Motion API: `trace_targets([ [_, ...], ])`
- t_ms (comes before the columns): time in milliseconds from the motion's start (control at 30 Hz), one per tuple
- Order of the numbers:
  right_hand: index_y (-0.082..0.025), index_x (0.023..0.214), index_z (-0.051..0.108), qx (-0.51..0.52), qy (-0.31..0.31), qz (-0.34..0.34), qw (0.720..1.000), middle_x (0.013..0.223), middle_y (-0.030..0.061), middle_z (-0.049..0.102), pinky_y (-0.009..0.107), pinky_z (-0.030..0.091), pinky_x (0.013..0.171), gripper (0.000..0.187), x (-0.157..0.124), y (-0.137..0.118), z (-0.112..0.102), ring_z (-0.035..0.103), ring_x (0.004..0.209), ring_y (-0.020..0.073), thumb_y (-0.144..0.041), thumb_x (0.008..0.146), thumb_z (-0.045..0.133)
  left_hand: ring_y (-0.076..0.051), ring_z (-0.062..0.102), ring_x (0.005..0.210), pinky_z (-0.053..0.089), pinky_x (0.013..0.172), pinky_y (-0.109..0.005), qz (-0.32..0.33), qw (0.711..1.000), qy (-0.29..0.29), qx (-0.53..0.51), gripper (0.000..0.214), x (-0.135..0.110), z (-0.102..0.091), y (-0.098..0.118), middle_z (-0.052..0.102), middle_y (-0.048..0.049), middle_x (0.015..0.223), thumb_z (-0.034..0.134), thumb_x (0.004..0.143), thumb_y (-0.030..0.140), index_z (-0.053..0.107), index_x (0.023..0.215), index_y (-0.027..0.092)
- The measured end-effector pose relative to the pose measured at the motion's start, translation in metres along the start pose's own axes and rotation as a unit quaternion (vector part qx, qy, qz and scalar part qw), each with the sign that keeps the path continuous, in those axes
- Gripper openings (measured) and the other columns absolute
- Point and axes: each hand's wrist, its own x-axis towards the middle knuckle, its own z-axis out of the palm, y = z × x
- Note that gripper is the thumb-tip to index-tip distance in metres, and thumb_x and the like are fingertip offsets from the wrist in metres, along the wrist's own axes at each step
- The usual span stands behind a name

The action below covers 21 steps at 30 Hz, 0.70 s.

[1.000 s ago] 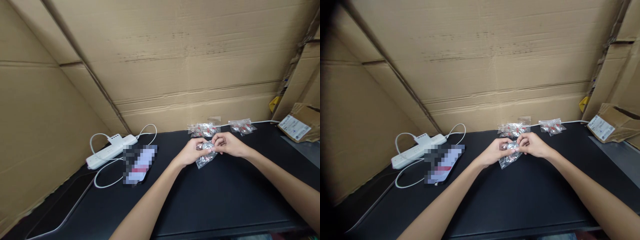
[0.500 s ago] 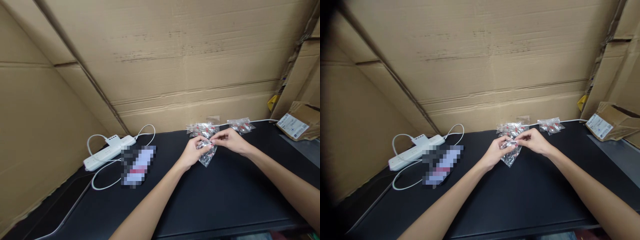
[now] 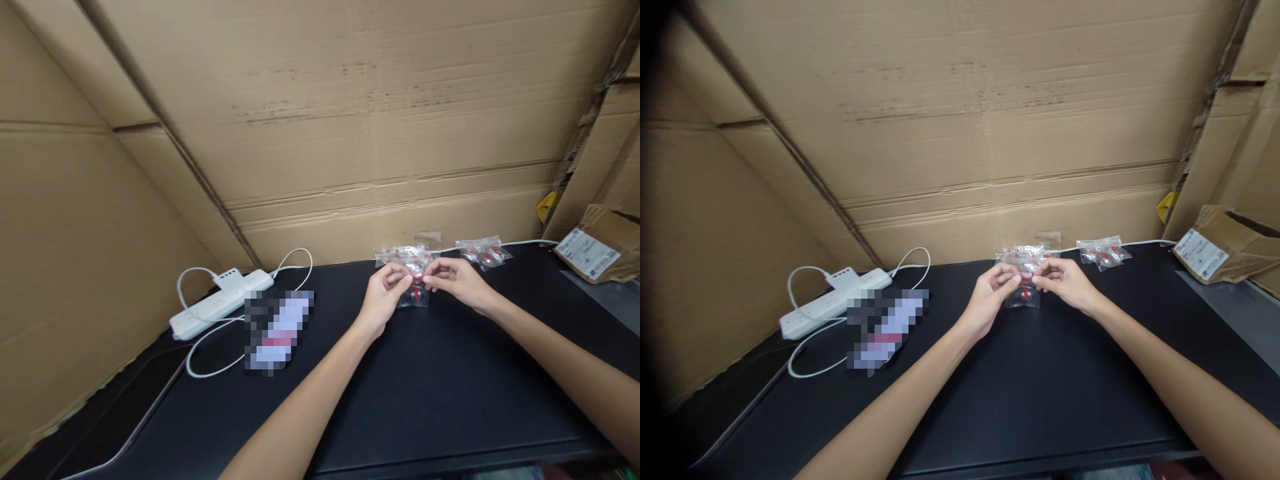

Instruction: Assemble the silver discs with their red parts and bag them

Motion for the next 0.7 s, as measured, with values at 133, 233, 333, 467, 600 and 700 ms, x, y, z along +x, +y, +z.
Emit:
trace_targets([
  [133,-0.017,0.077,0.063,-0.016,0.025,-0.001,1.0,0.069,0.002,0.065,0.031,0.052,0.065,0.027,0.001,0.004,0.002,0.062,0.064,0.0147,-0.042,0.075,0.075,-0.024,0.07,0.091,0.055,0.08,-0.035,-0.005,0.998,0.036,0.051,0.021,0.003,-0.005,-0.006,0.074,-0.0111,0.091,0.072,0.078,0.032,0.067,0.088,0.014],
  [233,-0.017,0.077,0.064,0.005,0.037,-0.003,0.999,0.071,0.0031,0.066,0.03,0.052,0.063,0.027,0.001,0.007,0.003,0.063,0.064,0.0147,-0.042,0.076,0.075,-0.025,0.071,0.089,0.058,0.072,-0.032,-0.009,0.997,0.042,0.06,0.022,0.004,-0.007,-0.007,0.074,-0.0113,0.087,0.072,0.078,0.032,0.069,0.09,0.013],
  [333,-0.017,0.076,0.065,0.025,0.055,-0.01,0.998,0.07,0.0043,0.067,0.03,0.052,0.062,0.026,0.0,0.008,0.005,0.062,0.062,0.0143,-0.041,0.076,0.075,-0.024,0.072,0.087,0.06,0.07,-0.031,-0.006,0.997,0.042,0.062,0.023,0.004,-0.008,-0.007,0.074,-0.0115,0.086,0.07,0.08,0.032,0.069,0.093,0.012],
  [467,-0.017,0.08,0.067,0.04,0.082,-0.015,0.996,0.063,0.0022,0.064,0.029,0.05,0.055,0.024,0.0,0.01,0.005,0.061,0.057,0.0147,-0.038,0.074,0.077,-0.023,0.072,0.083,0.062,0.069,-0.033,0.005,0.997,0.042,0.07,0.025,0.005,-0.007,-0.006,0.074,-0.0124,0.089,0.067,0.083,0.033,0.07,0.095,0.011],
  [600,-0.018,0.092,0.068,0.051,0.087,-0.024,0.995,0.063,0.0013,0.064,0.028,0.047,0.05,0.025,0.001,0.011,0.005,0.061,0.055,0.0152,-0.035,0.075,0.076,-0.024,0.072,0.085,0.062,0.067,-0.032,0.013,0.996,0.042,0.077,0.027,0.005,-0.008,-0.007,0.074,-0.0125,0.088,0.068,0.082,0.035,0.07,0.095,0.011],
  [700,-0.018,0.088,0.07,0.048,0.098,-0.024,0.994,0.064,0.0024,0.064,0.028,0.046,0.049,0.023,0.001,0.01,0.004,0.06,0.056,0.0152,-0.035,0.074,0.076,-0.025,0.071,0.085,0.062,0.068,-0.034,0.02,0.996,0.031,0.075,0.027,0.006,-0.009,-0.007,0.074,-0.0125,0.087,0.069,0.081,0.034,0.07,0.094,0.01],
])
